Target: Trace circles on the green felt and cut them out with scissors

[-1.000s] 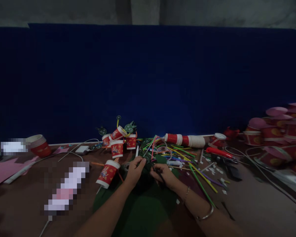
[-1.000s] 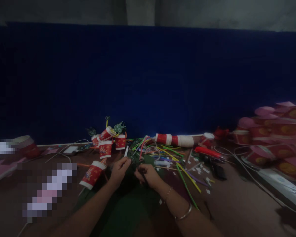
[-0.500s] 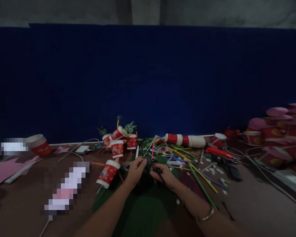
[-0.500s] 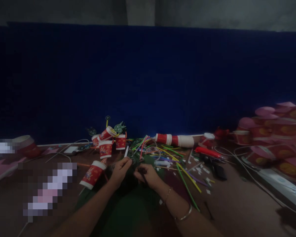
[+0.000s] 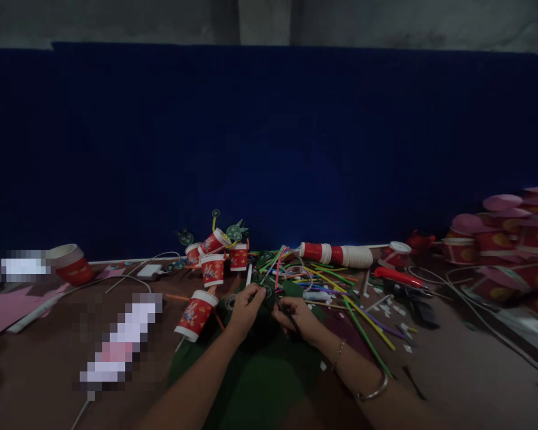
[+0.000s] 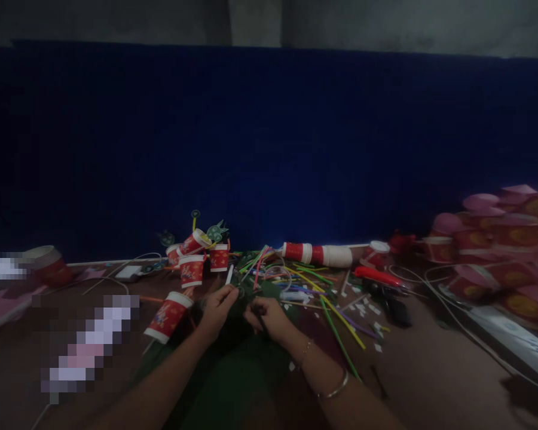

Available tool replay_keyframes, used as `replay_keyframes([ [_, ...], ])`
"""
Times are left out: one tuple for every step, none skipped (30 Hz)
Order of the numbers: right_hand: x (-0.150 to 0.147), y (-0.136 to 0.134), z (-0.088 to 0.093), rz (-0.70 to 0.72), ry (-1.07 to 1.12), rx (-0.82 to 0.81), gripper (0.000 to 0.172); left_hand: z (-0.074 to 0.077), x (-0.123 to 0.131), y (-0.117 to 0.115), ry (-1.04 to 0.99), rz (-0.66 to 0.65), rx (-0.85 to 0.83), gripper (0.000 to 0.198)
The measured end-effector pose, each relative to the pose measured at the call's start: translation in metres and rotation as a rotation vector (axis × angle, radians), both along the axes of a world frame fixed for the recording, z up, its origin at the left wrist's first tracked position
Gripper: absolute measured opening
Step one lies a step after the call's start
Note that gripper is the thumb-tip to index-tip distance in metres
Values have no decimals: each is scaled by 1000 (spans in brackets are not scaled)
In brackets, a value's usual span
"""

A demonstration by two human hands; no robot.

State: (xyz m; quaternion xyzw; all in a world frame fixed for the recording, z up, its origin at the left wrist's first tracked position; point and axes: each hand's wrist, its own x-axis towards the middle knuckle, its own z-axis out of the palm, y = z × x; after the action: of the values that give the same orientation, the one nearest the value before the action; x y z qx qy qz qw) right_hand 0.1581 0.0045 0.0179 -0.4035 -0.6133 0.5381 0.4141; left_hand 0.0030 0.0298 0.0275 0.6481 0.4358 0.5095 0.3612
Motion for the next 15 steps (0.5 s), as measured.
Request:
replay_keyframes([
  [0, 0, 1, 1, -2, -4, 35, 0, 0, 0, -1, 2, -1, 32],
  [0, 0, 1, 4, -6, -10, 34, -1, 0, 0, -2, 3, -2, 31],
  [0, -1, 2, 4, -11, -15, 34, -1, 0, 0, -2, 1, -3, 31],
  [0, -1, 2, 4, -16, -18, 34, -1, 0, 0, -2, -2, -4, 31],
  [0, -1, 2, 3, -19, -21, 34, -1, -1, 0, 0, -6, -5, 31],
  [0, -1, 2, 3, -19, -25, 34, -1, -1, 1, 1, -10, -4, 32],
  [0, 0, 1, 6, -19, -30, 34, -1, -1, 1, 3, -13, -3, 32],
  [0, 0, 0, 9, -18, -32, 33, 0, -1, 1, 5, -16, 0, 32],
  [0, 0, -1, 10, -15, -32, 33, 1, -1, 1, 7, -19, 5, 32],
  [0, 1, -2, 10, -10, -27, 32, 1, -1, 1, 9, -23, 10, 32],
  [1, 1, -3, 11, -5, -17, 32, 2, -2, 1, 12, -26, 16, 31],
  [1, 1, -4, 14, -2, -5, 31, 3, -2, 1, 14, -30, 21, 31],
  [1, 1, -4, 16, 0, 5, 31, 3, -2, 0, 16, -33, 25, 31],
  [1, 1, -5, 19, -1, 9, 31, 4, -2, 0, 17, -35, 28, 30],
  [1, 1, -4, 20, -3, 8, 31, 4, -2, 0, 19, -37, 30, 30],
])
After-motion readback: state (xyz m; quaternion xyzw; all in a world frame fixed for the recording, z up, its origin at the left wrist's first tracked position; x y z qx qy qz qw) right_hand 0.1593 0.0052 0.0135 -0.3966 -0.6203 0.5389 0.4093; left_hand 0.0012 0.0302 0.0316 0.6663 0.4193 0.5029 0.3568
